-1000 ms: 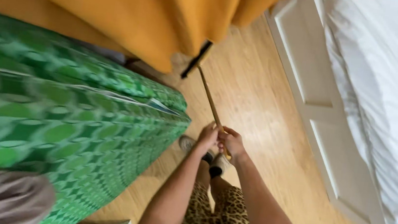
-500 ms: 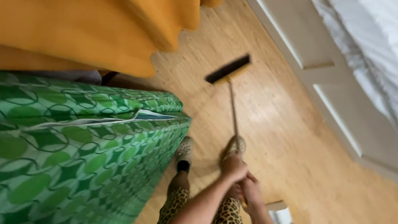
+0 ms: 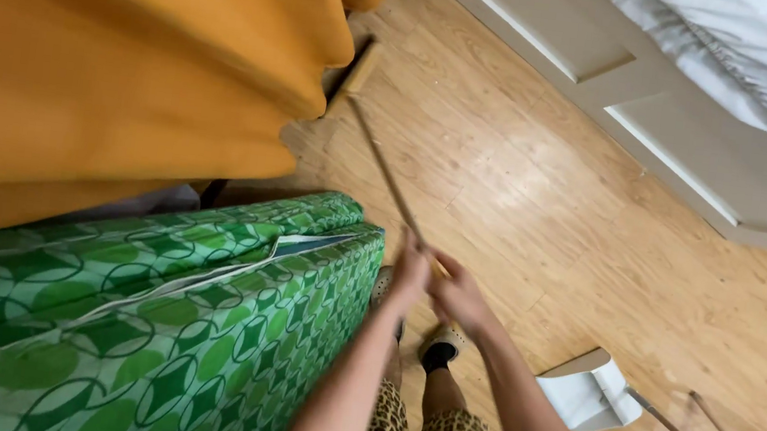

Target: The person sweeps the wooden floor with a broom and dustpan, moving around furniture and a bed. They briefly lift a green patterned mattress to sweep underneath, then resume sweeping and collect debris into the dustpan.

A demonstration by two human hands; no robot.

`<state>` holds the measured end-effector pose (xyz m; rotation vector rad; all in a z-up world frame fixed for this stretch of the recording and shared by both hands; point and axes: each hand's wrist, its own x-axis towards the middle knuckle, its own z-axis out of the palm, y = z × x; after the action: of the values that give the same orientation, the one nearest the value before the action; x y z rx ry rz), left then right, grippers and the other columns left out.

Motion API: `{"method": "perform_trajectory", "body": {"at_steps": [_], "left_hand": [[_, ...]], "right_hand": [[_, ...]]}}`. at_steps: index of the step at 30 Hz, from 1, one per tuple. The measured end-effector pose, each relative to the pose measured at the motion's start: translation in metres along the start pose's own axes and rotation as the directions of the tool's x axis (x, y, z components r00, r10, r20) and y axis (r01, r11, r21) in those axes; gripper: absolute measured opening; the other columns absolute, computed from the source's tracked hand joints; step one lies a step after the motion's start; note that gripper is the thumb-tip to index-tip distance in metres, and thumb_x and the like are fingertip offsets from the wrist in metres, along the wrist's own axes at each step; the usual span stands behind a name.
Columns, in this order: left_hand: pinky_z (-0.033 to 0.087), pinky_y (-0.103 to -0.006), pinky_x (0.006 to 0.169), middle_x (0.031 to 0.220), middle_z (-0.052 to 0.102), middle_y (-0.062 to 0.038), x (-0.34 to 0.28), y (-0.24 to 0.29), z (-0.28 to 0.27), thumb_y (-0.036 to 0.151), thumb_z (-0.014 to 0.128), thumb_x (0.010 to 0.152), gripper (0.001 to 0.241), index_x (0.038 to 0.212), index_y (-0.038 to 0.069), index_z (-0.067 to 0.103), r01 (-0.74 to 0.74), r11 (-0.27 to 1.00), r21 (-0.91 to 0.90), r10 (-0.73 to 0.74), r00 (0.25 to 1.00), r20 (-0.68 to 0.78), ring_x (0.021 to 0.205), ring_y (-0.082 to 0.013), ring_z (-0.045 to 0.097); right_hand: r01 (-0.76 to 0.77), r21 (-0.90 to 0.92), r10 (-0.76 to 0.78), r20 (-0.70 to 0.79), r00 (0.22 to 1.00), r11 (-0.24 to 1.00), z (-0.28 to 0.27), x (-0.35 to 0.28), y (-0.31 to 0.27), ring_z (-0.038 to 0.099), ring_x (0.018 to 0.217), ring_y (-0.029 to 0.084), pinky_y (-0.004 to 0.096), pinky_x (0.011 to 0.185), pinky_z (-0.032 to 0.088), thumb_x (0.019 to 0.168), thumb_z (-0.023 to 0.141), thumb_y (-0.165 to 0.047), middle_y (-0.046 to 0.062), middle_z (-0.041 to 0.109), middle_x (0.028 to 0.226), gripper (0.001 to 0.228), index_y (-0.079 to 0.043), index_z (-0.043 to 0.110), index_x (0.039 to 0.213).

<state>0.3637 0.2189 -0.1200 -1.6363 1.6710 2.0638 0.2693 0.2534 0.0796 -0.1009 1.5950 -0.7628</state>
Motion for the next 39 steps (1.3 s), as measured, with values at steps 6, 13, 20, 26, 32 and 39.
{"method": "perform_trajectory", "body": {"at_steps": [6,13,20,26,32,39], "left_hand": [[0.056,-0.0479,0.093,0.130,0.064,-0.034,0.088,-0.039,-0.052,0.005,0.054,0.090,0.070,0.154,-0.007,0.031,0.030,0.999,-0.011,-0.030,0.997,-0.074,0.113,-0.0414,0.067],[0.063,-0.0456,0.074,0.119,0.068,-0.028,-0.018,-0.017,0.027,0.023,0.043,0.095,0.087,0.163,0.009,-0.008,0.458,0.845,0.277,-0.490,0.870,0.053,0.099,-0.0381,0.074],[0.049,-0.0251,0.051,0.121,0.067,-0.025,-0.145,-0.004,0.102,0.013,0.041,0.102,0.082,0.163,0.003,-0.014,0.319,0.791,0.522,-0.584,0.648,0.489,0.071,-0.0167,0.062],[0.055,-0.0206,0.069,0.147,0.050,-0.034,-0.155,0.079,0.060,0.008,0.051,0.102,0.085,0.166,0.002,-0.004,0.133,0.949,0.284,-0.301,0.644,0.704,0.094,-0.0144,0.065],[0.060,-0.0338,0.062,0.134,0.060,-0.018,-0.047,0.170,-0.022,0.006,0.047,0.094,0.081,0.164,0.017,0.008,0.207,0.956,0.208,-0.266,0.909,0.320,0.076,-0.0213,0.068],[0.055,-0.0460,0.090,0.113,0.071,-0.024,0.146,0.155,-0.055,0.016,0.050,0.093,0.036,0.123,0.000,0.062,-0.161,0.971,0.175,0.185,0.974,-0.130,0.107,-0.0381,0.069]], "right_hand": [[0.063,-0.089,-0.063,-0.003,0.998,0.994,0.032,0.075,0.007,0.056,0.051,0.013,0.032,0.044,0.047,0.096,0.053,-0.018,0.006,0.066,0.080,0.057,-0.011,0.046,0.152],[0.236,-0.038,-0.238,-0.247,0.939,0.971,0.032,0.060,0.242,0.071,0.092,0.020,0.033,0.079,0.058,0.097,0.055,-0.017,0.020,0.077,0.110,0.043,0.000,0.059,0.136],[-0.236,-0.241,0.077,-0.528,0.846,0.941,-0.001,-0.093,0.271,0.073,0.103,0.041,0.050,0.090,0.057,0.097,0.051,-0.014,0.026,0.075,0.113,0.037,-0.007,0.060,0.132],[-0.108,-0.316,-0.101,-0.577,0.811,0.942,-0.008,-0.130,0.152,0.072,0.100,0.046,0.054,0.084,0.059,0.092,0.050,-0.010,0.029,0.072,0.106,0.045,-0.009,0.054,0.137],[0.187,-0.349,-0.317,-0.366,0.875,0.918,-0.005,-0.017,0.019,0.067,0.112,0.042,0.050,0.092,0.054,0.087,0.060,-0.009,0.033,0.067,0.119,0.061,-0.001,0.042,0.145],[0.354,-0.350,-0.460,-0.292,0.839,0.868,-0.014,0.176,-0.047,0.072,0.105,0.036,0.045,0.088,0.058,0.090,0.062,-0.009,0.031,0.073,0.111,0.043,0.004,0.060,0.131]]}}
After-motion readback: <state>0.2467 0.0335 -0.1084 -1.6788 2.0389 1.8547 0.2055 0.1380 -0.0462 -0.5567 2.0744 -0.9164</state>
